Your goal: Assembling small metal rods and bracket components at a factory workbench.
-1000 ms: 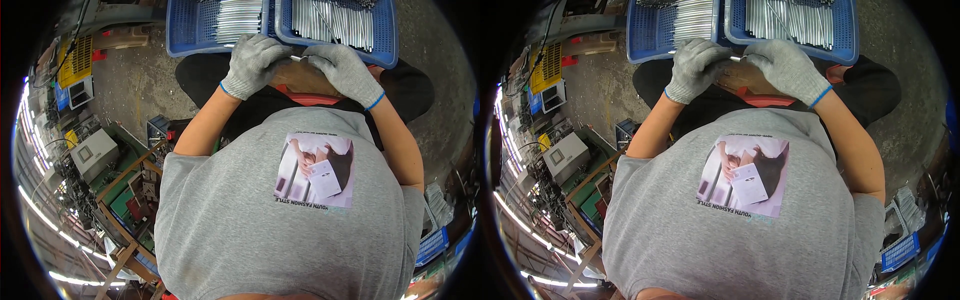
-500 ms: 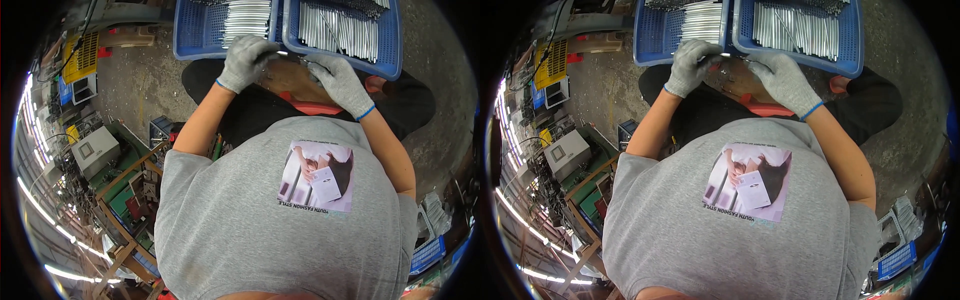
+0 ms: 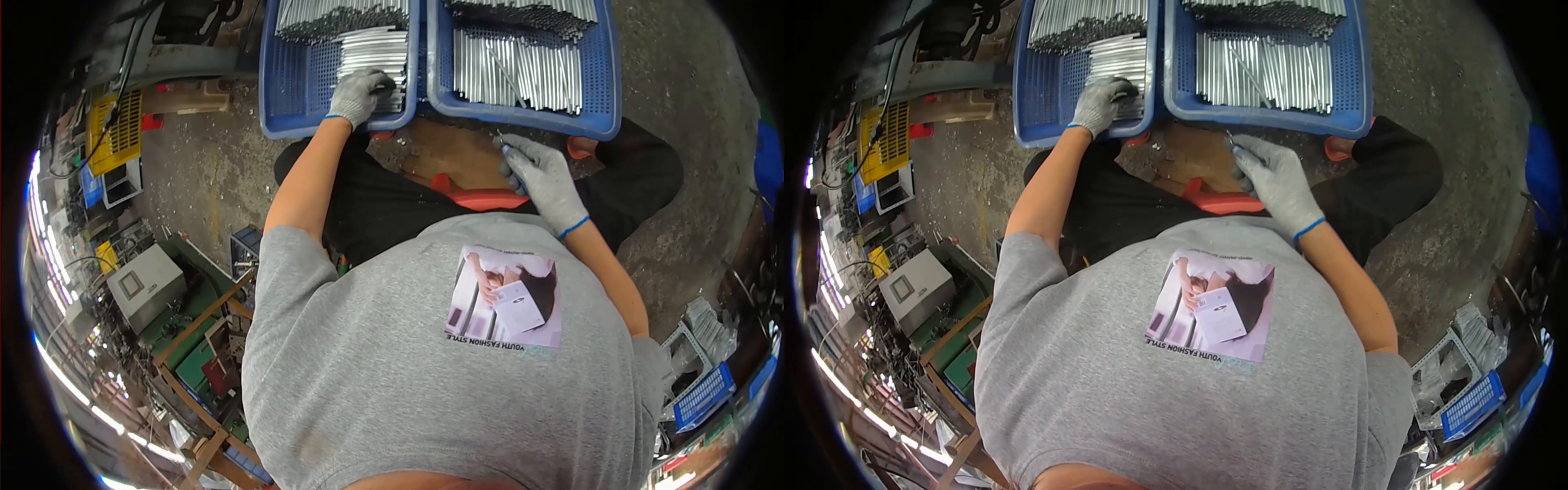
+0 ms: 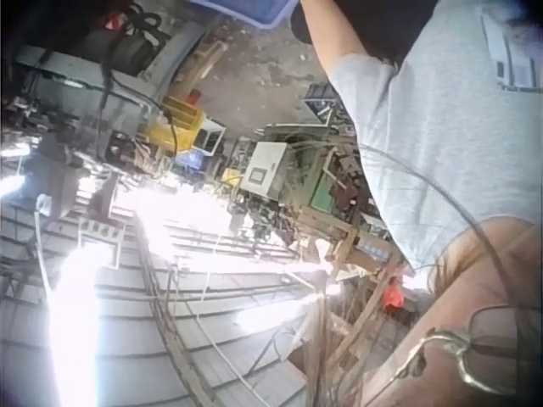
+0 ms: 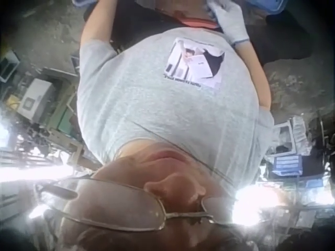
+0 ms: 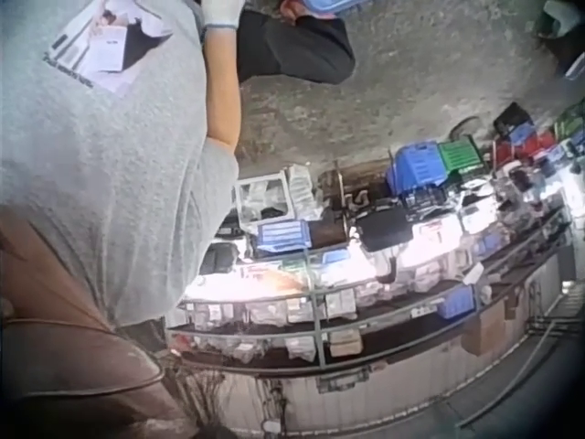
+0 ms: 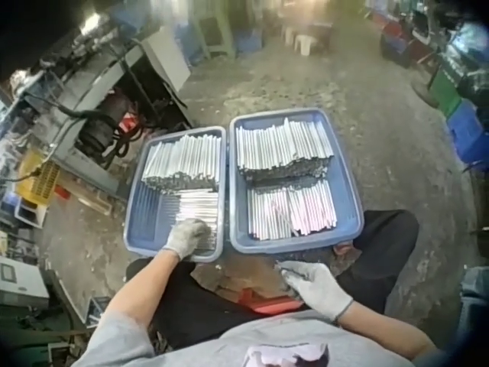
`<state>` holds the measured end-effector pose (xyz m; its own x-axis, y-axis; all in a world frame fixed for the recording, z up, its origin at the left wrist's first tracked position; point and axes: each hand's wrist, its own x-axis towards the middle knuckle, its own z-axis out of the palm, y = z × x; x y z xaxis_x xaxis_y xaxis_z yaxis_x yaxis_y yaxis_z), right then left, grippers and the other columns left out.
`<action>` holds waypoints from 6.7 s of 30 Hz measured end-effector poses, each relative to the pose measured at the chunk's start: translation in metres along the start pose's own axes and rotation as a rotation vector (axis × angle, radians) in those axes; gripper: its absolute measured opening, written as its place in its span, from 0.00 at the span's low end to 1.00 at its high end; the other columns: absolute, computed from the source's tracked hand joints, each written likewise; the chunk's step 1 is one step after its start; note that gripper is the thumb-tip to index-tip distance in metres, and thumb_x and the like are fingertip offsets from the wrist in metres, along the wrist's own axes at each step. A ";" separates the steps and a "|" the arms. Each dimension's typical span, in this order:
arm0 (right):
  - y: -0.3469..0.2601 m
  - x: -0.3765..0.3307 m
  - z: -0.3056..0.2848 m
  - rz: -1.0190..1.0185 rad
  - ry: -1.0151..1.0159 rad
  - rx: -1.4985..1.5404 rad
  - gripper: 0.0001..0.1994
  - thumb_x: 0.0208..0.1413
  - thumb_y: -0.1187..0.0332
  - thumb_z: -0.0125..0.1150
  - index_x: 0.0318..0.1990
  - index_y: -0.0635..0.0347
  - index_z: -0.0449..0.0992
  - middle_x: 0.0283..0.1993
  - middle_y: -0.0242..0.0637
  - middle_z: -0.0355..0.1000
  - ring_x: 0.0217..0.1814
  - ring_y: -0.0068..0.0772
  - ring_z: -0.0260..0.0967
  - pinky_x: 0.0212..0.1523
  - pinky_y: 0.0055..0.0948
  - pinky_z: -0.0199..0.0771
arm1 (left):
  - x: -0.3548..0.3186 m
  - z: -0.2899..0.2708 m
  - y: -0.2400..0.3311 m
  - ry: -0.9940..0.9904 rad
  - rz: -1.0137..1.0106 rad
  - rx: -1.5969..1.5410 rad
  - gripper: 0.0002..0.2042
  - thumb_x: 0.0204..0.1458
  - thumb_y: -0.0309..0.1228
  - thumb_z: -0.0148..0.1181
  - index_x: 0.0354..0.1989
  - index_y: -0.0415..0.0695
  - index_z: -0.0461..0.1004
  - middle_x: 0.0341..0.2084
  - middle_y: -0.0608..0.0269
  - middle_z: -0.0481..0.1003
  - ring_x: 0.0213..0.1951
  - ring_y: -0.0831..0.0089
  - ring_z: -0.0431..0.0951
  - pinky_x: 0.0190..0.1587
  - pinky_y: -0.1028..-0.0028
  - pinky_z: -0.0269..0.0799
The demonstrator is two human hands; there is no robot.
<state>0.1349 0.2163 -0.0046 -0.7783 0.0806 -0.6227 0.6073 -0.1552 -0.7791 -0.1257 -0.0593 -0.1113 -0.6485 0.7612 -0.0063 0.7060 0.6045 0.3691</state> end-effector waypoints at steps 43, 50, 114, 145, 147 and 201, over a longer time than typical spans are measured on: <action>0.043 -0.004 0.008 -0.548 0.184 -0.901 0.13 0.60 0.66 0.55 0.49 0.54 0.81 0.36 0.42 0.80 0.40 0.50 0.78 0.41 0.45 0.78 | 0.083 -0.042 0.222 -0.290 -0.235 -1.171 0.16 0.67 0.43 0.50 0.51 0.43 0.70 0.31 0.62 0.76 0.33 0.71 0.79 0.36 0.69 0.78; 0.007 0.008 0.026 -0.427 -0.121 -1.313 0.13 0.56 0.69 0.54 0.46 0.51 0.81 0.37 0.41 0.79 0.38 0.46 0.78 0.38 0.43 0.78 | 0.035 -0.034 0.249 -0.182 -0.370 -1.670 0.17 0.67 0.42 0.52 0.53 0.42 0.68 0.34 0.67 0.71 0.34 0.77 0.73 0.41 0.72 0.76; -0.032 -0.032 -0.039 -0.797 -0.009 -1.120 0.11 0.59 0.67 0.62 0.48 0.56 0.80 0.33 0.38 0.76 0.35 0.39 0.77 0.37 0.36 0.77 | -0.062 -0.052 0.205 0.064 0.138 -0.266 0.12 0.48 0.28 0.67 0.41 0.45 0.75 0.25 0.60 0.77 0.29 0.58 0.77 0.37 0.62 0.70; -0.033 -0.028 -0.035 -0.579 -0.095 -0.937 0.11 0.60 0.68 0.61 0.48 0.61 0.81 0.42 0.44 0.80 0.43 0.42 0.80 0.45 0.35 0.79 | -0.062 -0.058 0.203 0.129 0.207 -0.216 0.14 0.41 0.21 0.63 0.39 0.46 0.78 0.28 0.60 0.78 0.32 0.59 0.78 0.38 0.64 0.70; -0.024 -0.022 -0.035 -0.636 -0.056 -0.877 0.11 0.60 0.69 0.62 0.48 0.61 0.81 0.42 0.45 0.81 0.44 0.42 0.80 0.46 0.35 0.79 | -0.063 -0.060 0.202 0.086 0.162 -0.250 0.15 0.43 0.21 0.62 0.41 0.46 0.79 0.32 0.58 0.80 0.36 0.56 0.78 0.41 0.64 0.69; -0.028 -0.022 0.003 -0.785 0.155 -0.997 0.12 0.58 0.67 0.62 0.48 0.57 0.80 0.37 0.40 0.78 0.39 0.43 0.78 0.39 0.35 0.77 | -0.041 -0.055 0.146 -0.202 -0.066 -0.534 0.09 0.61 0.32 0.58 0.46 0.42 0.72 0.24 0.56 0.78 0.28 0.55 0.80 0.35 0.60 0.74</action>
<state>0.1344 0.2164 0.0315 -0.9951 -0.0610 0.0773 -0.0958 0.7831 -0.6145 -0.0117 -0.0146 -0.0060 -0.5819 0.7873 -0.2039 0.3896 0.4899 0.7799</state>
